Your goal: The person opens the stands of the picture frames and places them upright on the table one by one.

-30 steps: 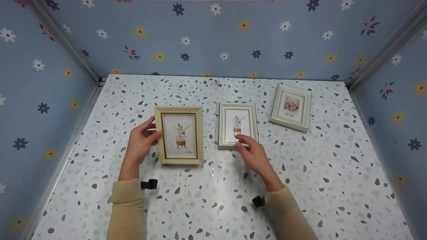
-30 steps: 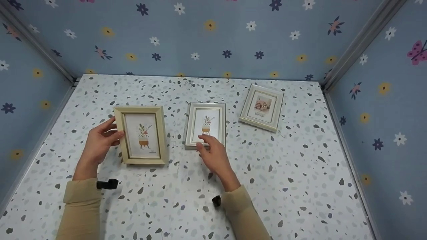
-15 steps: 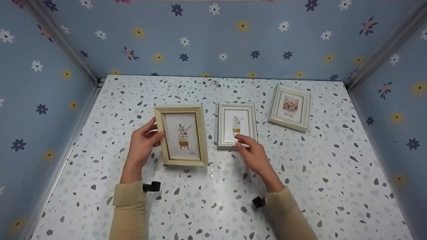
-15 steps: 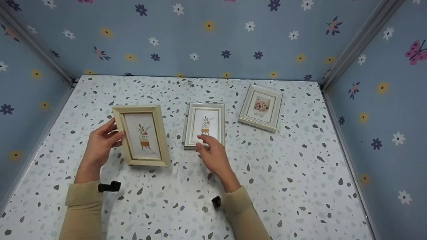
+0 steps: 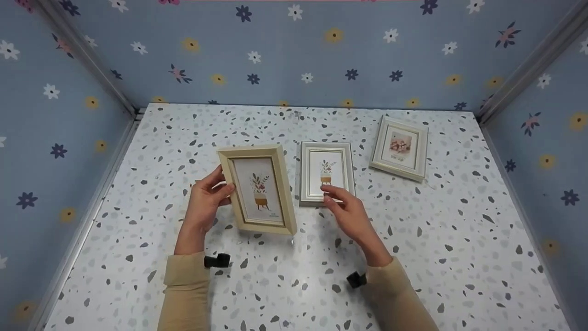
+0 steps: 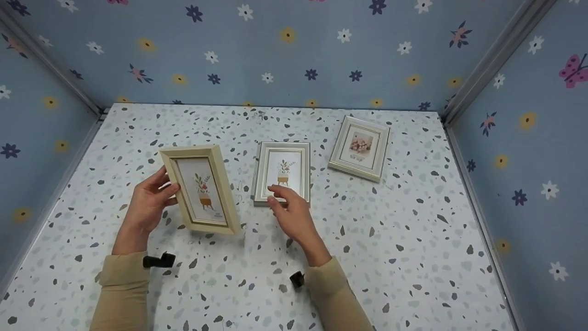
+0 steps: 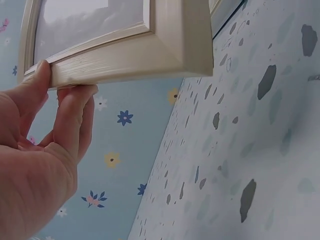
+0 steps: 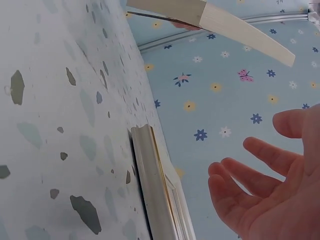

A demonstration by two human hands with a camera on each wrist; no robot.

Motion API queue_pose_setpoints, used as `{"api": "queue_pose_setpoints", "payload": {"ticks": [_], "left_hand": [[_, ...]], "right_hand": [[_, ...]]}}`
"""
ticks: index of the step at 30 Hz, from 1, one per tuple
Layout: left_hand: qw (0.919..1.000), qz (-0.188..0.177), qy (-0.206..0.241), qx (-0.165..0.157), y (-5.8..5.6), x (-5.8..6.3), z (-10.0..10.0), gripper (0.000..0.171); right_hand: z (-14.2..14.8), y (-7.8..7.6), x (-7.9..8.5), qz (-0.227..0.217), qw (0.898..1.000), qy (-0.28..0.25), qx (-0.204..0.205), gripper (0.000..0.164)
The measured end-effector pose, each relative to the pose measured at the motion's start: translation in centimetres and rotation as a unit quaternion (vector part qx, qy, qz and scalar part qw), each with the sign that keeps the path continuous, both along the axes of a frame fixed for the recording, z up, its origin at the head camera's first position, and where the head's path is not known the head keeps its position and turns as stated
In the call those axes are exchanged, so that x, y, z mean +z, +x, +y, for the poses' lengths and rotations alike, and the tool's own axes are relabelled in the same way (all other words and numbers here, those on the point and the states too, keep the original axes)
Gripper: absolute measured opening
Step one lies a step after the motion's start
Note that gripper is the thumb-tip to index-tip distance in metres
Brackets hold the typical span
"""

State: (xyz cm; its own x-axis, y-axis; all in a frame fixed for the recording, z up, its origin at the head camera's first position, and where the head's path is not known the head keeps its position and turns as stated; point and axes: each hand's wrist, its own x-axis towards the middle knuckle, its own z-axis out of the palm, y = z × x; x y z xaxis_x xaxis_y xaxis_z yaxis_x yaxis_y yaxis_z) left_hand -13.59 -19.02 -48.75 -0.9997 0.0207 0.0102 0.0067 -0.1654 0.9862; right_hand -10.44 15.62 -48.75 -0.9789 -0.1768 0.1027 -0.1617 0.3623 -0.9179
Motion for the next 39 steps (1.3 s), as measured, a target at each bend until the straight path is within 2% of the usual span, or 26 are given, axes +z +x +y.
{"api": "queue_pose_setpoints", "payload": {"ticks": [6,13,16,28,34,39], "left_hand": [[0.9996,-0.013,0.024,-0.003,0.1,-0.3,0.9,0.060],[0.9985,-0.006,0.048,-0.025,0.2,-0.3,1.6,0.057],[0.9974,-0.002,0.064,-0.033,0.3,-0.3,2.0,0.056],[0.9847,-0.017,0.162,-0.061,0.6,-0.8,3.9,0.052],[0.9733,-0.026,0.210,-0.089,0.8,-1.1,4.9,0.052],[0.9624,-0.023,0.245,-0.115,0.9,-1.2,5.4,0.050]], "right_hand": [[-0.2,0.2,0.3,0.015,1.000,-0.011,0.012,0.034],[-1.7,1.9,4.7,0.002,1.000,-0.022,0.020,0.031],[-1.8,2.1,5.2,-0.001,0.999,-0.028,0.030,0.032],[-2.5,2.5,5.7,0.008,0.995,-0.047,0.086,0.034],[-2.8,2.8,5.8,-0.003,0.991,-0.063,0.118,0.037],[-2.8,2.4,4.0,-0.012,0.986,-0.091,0.136,0.040]]}}
